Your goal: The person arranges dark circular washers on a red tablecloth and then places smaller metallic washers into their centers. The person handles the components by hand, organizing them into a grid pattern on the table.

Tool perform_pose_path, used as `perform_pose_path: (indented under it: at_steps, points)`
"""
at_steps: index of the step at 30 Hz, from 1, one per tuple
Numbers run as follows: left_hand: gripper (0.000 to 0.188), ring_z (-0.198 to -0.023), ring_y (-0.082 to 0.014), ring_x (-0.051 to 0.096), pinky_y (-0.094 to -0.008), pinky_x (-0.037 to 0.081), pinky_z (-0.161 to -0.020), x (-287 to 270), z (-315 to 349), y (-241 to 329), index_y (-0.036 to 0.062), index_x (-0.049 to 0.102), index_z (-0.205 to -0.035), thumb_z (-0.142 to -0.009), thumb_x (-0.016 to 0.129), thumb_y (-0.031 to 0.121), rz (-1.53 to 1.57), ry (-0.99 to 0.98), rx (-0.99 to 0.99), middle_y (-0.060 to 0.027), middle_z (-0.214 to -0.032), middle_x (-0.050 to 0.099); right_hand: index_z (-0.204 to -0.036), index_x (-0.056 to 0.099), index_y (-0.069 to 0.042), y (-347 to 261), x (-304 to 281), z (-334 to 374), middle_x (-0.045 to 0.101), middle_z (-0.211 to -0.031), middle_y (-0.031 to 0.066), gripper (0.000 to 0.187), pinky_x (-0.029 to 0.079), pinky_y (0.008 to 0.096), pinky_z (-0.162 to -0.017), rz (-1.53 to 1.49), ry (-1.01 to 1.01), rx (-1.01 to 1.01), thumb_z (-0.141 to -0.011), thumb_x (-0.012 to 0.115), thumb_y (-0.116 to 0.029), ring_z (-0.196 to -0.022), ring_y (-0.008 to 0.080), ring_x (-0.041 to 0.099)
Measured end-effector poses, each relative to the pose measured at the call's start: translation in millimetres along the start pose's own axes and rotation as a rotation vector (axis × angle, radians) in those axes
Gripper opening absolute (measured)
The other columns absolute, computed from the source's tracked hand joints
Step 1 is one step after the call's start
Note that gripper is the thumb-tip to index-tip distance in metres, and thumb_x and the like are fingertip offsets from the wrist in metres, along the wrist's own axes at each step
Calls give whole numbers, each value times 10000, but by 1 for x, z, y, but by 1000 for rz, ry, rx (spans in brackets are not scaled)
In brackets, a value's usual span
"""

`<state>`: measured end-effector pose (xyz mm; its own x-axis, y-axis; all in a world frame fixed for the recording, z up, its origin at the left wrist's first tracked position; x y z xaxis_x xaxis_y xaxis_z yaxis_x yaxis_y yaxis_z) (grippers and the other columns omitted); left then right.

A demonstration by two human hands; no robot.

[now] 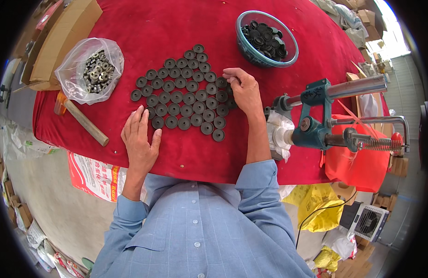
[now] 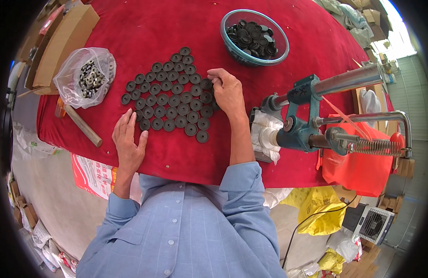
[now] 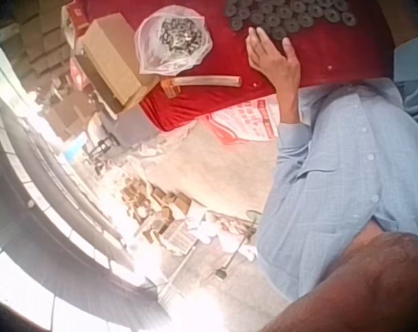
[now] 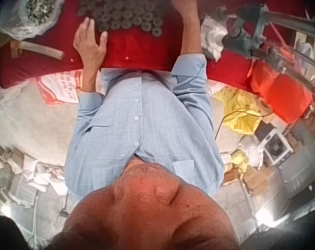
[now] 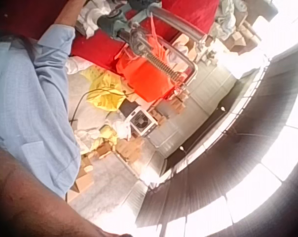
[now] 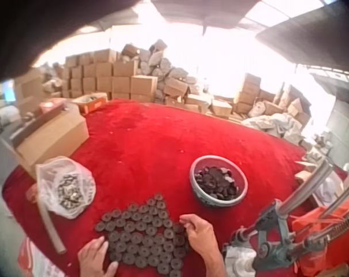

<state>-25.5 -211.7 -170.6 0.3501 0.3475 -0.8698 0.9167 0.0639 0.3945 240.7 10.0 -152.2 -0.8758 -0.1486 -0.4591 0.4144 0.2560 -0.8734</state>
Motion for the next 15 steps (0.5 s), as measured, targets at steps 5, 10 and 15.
perform_pose_path:
  at_steps: [5,10,15]
  points:
    - [669,-1558,-348,422,-494,289,-1275,0,-1,0,27,519,-1602,-1003,740,223,3,-1,4,-130,-1675,496,-1241,753,14,0,0,1,823,-1101,187,294,608,374,-932,-41,-17,1,-1004,579,28,-1061,268,798]
    - [668,-1560,-347,418,-495,288,-1276,0,0,0,28,520,-1603,-1005,740,230,-10,-5,1,-130,-1677,493,-1308,705,25,-6,6,6,802,-1165,199,357,612,367,-953,-78,-63,-10,-990,553,79,-1109,277,792]
    - [669,-1559,-350,418,-497,289,-1275,1,0,-2,35,521,-1606,-1008,740,240,-8,-8,6,-131,-1677,492,-1383,643,29,-3,15,11,742,-1316,223,446,608,373,-1003,-188,-65,-48,-965,530,135,-1160,288,777]
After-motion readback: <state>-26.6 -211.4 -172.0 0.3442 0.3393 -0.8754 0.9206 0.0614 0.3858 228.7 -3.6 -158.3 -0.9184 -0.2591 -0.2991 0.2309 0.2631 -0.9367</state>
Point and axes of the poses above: each hand's wrist, its own z-axis away from the middle knuckle, its own x-axis out of the palm, y = z × x, the point moved 1 cm from there along -z, towards the middle knuckle
